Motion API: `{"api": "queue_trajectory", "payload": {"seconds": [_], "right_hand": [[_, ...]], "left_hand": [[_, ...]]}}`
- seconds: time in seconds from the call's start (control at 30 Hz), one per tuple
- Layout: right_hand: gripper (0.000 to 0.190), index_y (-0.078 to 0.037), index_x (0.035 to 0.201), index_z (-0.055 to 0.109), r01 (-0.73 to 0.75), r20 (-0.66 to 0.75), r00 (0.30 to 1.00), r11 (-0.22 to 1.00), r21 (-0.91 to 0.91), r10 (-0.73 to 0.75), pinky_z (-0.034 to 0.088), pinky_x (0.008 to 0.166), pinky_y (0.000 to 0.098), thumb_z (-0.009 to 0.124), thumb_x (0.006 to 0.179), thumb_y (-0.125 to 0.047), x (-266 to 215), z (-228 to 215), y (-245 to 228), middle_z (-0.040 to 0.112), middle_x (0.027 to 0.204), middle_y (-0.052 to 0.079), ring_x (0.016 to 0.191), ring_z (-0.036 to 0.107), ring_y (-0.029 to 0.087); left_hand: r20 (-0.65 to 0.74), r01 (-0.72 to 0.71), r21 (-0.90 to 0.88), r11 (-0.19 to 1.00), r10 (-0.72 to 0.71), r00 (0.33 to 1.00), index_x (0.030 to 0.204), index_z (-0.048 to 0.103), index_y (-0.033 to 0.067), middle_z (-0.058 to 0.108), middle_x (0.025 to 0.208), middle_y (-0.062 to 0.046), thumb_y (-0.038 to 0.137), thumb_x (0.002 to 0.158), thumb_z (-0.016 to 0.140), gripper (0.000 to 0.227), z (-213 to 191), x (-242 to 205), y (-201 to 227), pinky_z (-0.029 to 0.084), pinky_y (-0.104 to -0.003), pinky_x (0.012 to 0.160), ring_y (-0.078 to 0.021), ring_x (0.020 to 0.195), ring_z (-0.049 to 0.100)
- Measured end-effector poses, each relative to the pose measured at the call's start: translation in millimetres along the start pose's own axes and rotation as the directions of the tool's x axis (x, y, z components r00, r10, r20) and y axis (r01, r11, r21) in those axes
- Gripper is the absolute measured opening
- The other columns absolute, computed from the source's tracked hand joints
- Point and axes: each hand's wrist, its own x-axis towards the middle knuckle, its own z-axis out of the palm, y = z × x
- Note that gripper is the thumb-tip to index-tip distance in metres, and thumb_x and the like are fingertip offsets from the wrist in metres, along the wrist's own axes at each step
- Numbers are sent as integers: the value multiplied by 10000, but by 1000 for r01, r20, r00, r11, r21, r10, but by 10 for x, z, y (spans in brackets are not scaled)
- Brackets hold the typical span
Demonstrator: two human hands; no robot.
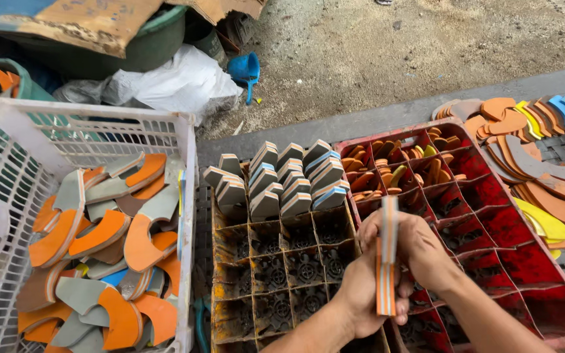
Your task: The person repeatedly picks up a grey slipper sole and an orange footbed, aligns them, and presses them together to form a complete slipper. The person places the assembled slippers into a red crate with compartments. The person continues this process throughout the clip.
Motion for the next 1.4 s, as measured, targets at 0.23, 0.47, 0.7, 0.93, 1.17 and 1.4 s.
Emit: {"api": "queue_trajectory", "payload": {"seconds": [0.23, 0.47, 0.7, 0.93, 1.17, 1.4], "right_hand": [[894, -65, 618, 416, -74, -212, 974, 997, 21, 77, 418, 635, 327, 138, 968, -839, 6, 254, -7, 449, 580, 73, 612, 464, 202], [941, -57, 571, 421, 19, -245, 962, 928, -372, -118, 393, 609, 289, 97, 980, -839, 26, 382, -135, 447, 566, 42, 584, 443, 155], [954, -45, 582, 447, -75, -313, 948, 918, -389, -55, 387, 473, 294, 87, 917, -862, 9, 418, -169, 453, 568, 49, 501, 498, 158], [904, -36, 696, 480, -58, -306, 951, 998, -9, 53, 477, 660, 340, 159, 971, -834, 100, 297, -75, 497, 660, 86, 640, 511, 201], [914, -69, 643, 424, -100, -282, 955, 995, -5, 95, 348, 502, 320, 98, 946, -867, -10, 172, 90, 441, 563, 77, 514, 420, 173], [961, -19, 831, 567, -81, -335, 936, 993, 85, 105, 453, 598, 322, 199, 916, -903, 5, 270, 126, 571, 732, 90, 654, 549, 191]], "left_hand": [[-22, -26, 34, 999, 27, 999, 1023, 528, 91, 471, 634, -31, 567, 1155, 259, 562, -2, 18, -132, 418, -297, 330, -128, 429, 479], [-48, -82, 29, 996, 83, 995, 987, 512, 117, 470, 559, -63, 563, 1105, 309, 504, -6, -59, -143, 403, -319, 289, -166, 360, 470], [-14, -155, 70, 985, 156, 988, 1060, 514, 136, 501, 593, -71, 533, 1110, 316, 446, 44, -106, -126, 402, -320, 301, -170, 380, 489], [63, -194, 10, 981, 193, 979, 1167, 506, 118, 543, 704, -28, 790, 1058, 216, 740, 66, -42, -84, 431, -287, 332, -137, 453, 527], [60, -172, 187, 967, 163, 985, 1218, 492, 58, 462, 653, -19, 921, 970, 133, 967, -8, -16, -143, 485, -282, 365, -107, 447, 492], [113, -633, 576, 517, 716, 688, 1354, 448, 23, 593, 1175, -54, 824, 960, 84, 964, 236, -151, -21, 441, -335, 1017, -188, 1150, 559]]}}
